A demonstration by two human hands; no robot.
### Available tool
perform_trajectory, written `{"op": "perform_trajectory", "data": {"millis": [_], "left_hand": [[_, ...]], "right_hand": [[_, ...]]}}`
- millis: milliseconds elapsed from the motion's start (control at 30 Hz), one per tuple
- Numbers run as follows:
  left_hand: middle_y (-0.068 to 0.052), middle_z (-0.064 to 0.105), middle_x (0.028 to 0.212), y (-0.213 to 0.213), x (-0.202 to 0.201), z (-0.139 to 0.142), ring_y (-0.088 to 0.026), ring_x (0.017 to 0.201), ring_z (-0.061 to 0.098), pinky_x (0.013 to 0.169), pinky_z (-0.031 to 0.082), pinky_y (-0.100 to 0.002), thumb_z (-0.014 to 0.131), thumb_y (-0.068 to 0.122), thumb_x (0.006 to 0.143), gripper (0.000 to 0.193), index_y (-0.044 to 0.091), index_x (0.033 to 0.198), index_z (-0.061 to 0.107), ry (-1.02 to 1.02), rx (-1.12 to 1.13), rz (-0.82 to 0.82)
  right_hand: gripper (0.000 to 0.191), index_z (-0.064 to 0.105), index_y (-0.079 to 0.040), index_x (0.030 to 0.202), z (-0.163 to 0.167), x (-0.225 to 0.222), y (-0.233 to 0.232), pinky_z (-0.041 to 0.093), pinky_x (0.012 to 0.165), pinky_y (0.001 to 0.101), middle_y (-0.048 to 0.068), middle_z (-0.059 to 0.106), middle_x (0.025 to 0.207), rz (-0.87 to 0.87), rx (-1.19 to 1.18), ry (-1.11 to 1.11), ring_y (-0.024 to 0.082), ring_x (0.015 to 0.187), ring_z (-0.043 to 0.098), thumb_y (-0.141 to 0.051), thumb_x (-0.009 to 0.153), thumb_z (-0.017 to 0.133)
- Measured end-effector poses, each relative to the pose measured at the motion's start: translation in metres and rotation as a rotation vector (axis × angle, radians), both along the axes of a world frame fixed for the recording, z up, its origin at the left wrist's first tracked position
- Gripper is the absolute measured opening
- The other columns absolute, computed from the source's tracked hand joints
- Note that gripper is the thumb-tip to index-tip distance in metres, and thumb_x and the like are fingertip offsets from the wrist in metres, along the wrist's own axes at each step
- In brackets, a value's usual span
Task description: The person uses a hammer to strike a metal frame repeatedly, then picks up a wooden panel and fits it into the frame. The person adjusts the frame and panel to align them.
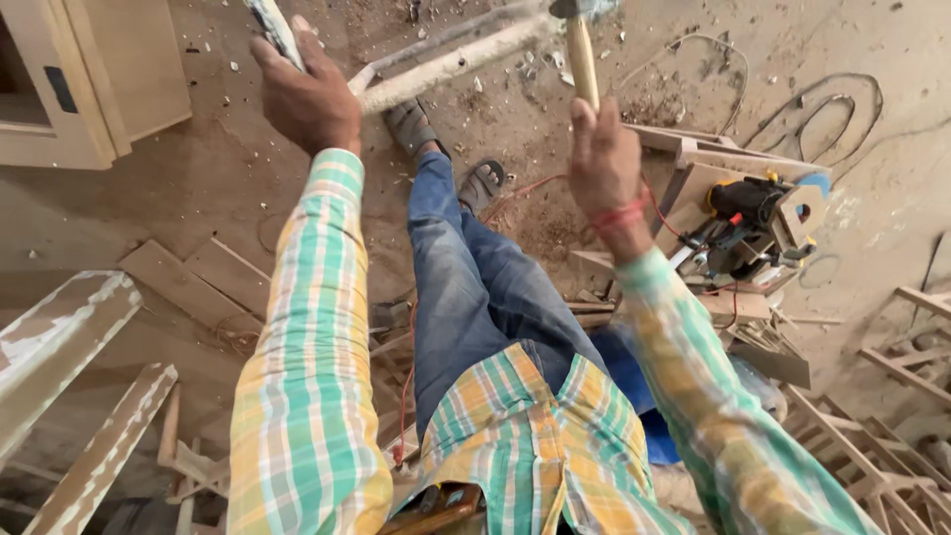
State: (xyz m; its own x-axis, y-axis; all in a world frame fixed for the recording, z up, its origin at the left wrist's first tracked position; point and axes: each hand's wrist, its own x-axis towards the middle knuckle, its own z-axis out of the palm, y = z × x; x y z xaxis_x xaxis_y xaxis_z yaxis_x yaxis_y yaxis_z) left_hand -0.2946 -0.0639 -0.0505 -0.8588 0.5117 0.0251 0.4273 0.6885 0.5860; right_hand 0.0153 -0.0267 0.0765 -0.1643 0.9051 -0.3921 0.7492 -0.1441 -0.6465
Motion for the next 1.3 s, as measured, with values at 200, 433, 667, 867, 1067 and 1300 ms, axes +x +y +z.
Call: {"op": "perform_trajectory", "data": {"millis": [200, 433, 667, 867, 1067, 1300], "left_hand": [[-0.015, 0.079, 0.09, -0.004, -0.001, -0.004, -0.039, 0.084, 0.075, 0.068, 0.055, -0.053, 0.058, 0.045, 0.104, 0.04, 0.006, 0.11, 0.056, -0.011, -0.004, -0.026], [-0.019, 0.076, 0.091, -0.003, -0.003, -0.01, -0.041, 0.084, 0.074, 0.068, 0.055, -0.053, 0.057, 0.047, 0.103, 0.043, 0.006, 0.112, 0.056, 0.009, -0.024, -0.022], [-0.02, 0.076, 0.09, -0.004, -0.001, -0.015, -0.042, 0.083, 0.073, 0.069, 0.055, -0.054, 0.057, 0.05, 0.103, 0.044, 0.007, 0.112, 0.058, 0.07, -0.032, 0.0], [-0.017, 0.077, 0.089, -0.004, 0.0, -0.01, -0.041, 0.084, 0.074, 0.07, 0.054, -0.055, 0.055, 0.048, 0.105, 0.043, 0.005, 0.108, 0.057, -0.014, -0.044, -0.03], [-0.02, 0.076, 0.093, -0.004, 0.001, -0.009, -0.044, 0.087, 0.072, 0.07, 0.054, -0.055, 0.055, 0.045, 0.107, 0.041, 0.004, 0.11, 0.056, 0.032, -0.004, -0.024], [-0.02, 0.076, 0.089, 0.0, -0.001, -0.003, -0.042, 0.084, 0.073, 0.069, 0.054, -0.054, 0.056, 0.047, 0.102, 0.043, 0.004, 0.11, 0.057, -0.011, -0.032, 0.007]], "right_hand": [[0.035, 0.057, -0.008, 0.106, 0.021, 0.031, -0.028, 0.044, 0.053, 0.0343, 0.01, 0.061, 0.086, 0.064, 0.595, 0.272, 0.02, 0.062, 0.056, -0.036, 0.122, 0.043], [0.032, 0.058, -0.009, 0.1, -0.022, 0.0, -0.032, 0.039, 0.05, 0.0322, 0.004, 0.053, 0.07, 0.001, 0.109, -0.097, 0.013, 0.058, 0.051, -0.033, 0.115, 0.044], [0.036, 0.055, -0.008, 0.097, 0.016, 0.018, -0.048, 0.04, 0.047, 0.0259, 0.008, 0.062, 0.084, -0.237, 0.453, 0.798, 0.012, 0.056, 0.049, -0.039, 0.115, 0.05], [0.036, 0.055, -0.004, 0.106, -0.013, 0.007, -0.026, 0.038, 0.049, 0.0288, 0.006, 0.053, 0.07, 0.002, 0.053, 0.072, 0.013, 0.056, 0.049, -0.037, 0.116, 0.047], [0.044, 0.06, -0.007, 0.106, 0.013, 0.033, -0.037, 0.043, 0.067, 0.034, 0.008, 0.053, 0.089, 0.062, 0.316, 0.24, 0.021, 0.077, 0.05, -0.039, 0.13, 0.041], [0.04, 0.06, 0.004, 0.118, -0.024, 0.028, -0.042, 0.041, 0.058, 0.0312, 0.014, 0.067, 0.102, 0.099, 0.49, -0.117, 0.018, 0.069, 0.055, -0.033, 0.123, 0.044]]}}
